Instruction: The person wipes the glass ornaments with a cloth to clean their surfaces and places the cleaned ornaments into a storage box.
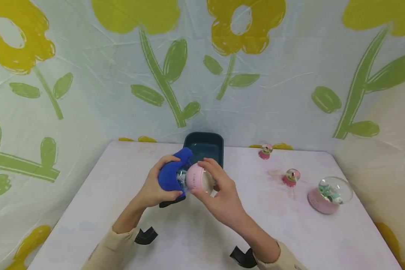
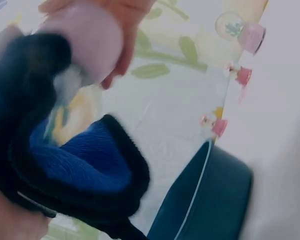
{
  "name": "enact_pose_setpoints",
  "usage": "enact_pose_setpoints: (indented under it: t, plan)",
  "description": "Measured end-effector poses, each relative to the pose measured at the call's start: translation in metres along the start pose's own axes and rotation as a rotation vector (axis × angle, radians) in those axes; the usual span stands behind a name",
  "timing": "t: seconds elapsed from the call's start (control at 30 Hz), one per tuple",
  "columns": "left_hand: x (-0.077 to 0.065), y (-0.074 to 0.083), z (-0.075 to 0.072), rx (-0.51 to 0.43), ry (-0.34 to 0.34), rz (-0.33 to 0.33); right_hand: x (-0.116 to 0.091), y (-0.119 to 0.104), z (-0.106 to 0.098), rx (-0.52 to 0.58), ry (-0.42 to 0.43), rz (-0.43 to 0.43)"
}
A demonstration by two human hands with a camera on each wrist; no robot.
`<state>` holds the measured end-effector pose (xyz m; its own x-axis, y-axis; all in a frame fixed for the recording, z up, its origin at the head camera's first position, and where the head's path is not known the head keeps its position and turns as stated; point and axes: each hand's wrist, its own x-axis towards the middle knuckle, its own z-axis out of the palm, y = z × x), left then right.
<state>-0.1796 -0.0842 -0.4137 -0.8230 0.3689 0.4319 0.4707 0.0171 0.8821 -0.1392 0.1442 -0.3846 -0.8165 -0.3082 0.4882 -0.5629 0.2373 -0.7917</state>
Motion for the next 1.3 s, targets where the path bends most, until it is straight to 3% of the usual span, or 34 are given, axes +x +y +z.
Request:
enact_pose_setpoints:
  t: [0.1, 0.17, 0.3, 0.37, 0.43, 0.5, 0.6, 0.7, 0.77, 0.87, 1.0, 1.13, 1.3]
  plan:
    - [0.000, 0.002, 0.005, 0.004, 0.124, 0.015, -0.004, 0.003, 0.016, -0.094, 0.152, -0.163]
    - [0.000, 0.002, 0.009, -0.041, 0.185, 0.006, -0.006, 0.008, 0.027, -0.109, 0.239, -0.261]
    - [-0.002, 0.002, 0.016, -0.220, 0.236, -0.023, -0.010, 0.022, 0.042, -0.044, 0.361, -0.398]
    - [-0.002, 0.001, 0.018, -0.313, 0.231, -0.047, -0.012, 0.028, 0.044, 0.075, 0.358, -0.395]
    - [-0.002, -0.001, 0.018, -0.390, 0.209, -0.063, -0.012, 0.034, 0.040, 0.239, 0.312, -0.331]
    - [-0.001, -0.002, 0.016, -0.401, 0.179, -0.068, -0.011, 0.039, 0.030, 0.402, 0.237, -0.193]
    - [0.000, -0.003, 0.008, -0.352, 0.111, -0.053, -0.002, 0.043, 0.010, 0.572, 0.086, 0.070]
    - [0.001, -0.002, -0.001, -0.257, 0.017, -0.056, 0.011, 0.044, -0.012, 0.619, -0.088, 0.285]
    - [0.001, -0.003, -0.004, -0.207, -0.050, -0.072, 0.020, 0.041, -0.024, 0.585, -0.188, 0.379]
    - [0.000, -0.005, -0.007, -0.152, -0.122, -0.101, 0.031, 0.033, -0.035, 0.431, -0.285, 0.452]
    - [0.000, -0.008, -0.010, -0.131, -0.161, -0.094, 0.040, 0.018, -0.036, 0.239, -0.331, 0.452]
    - [0.001, -0.007, -0.012, -0.091, -0.160, -0.064, 0.037, 0.002, -0.028, 0.119, -0.302, 0.362]
    - [0.003, -0.007, -0.010, -0.055, -0.090, -0.054, 0.024, -0.011, -0.015, -0.125, -0.190, 0.084]
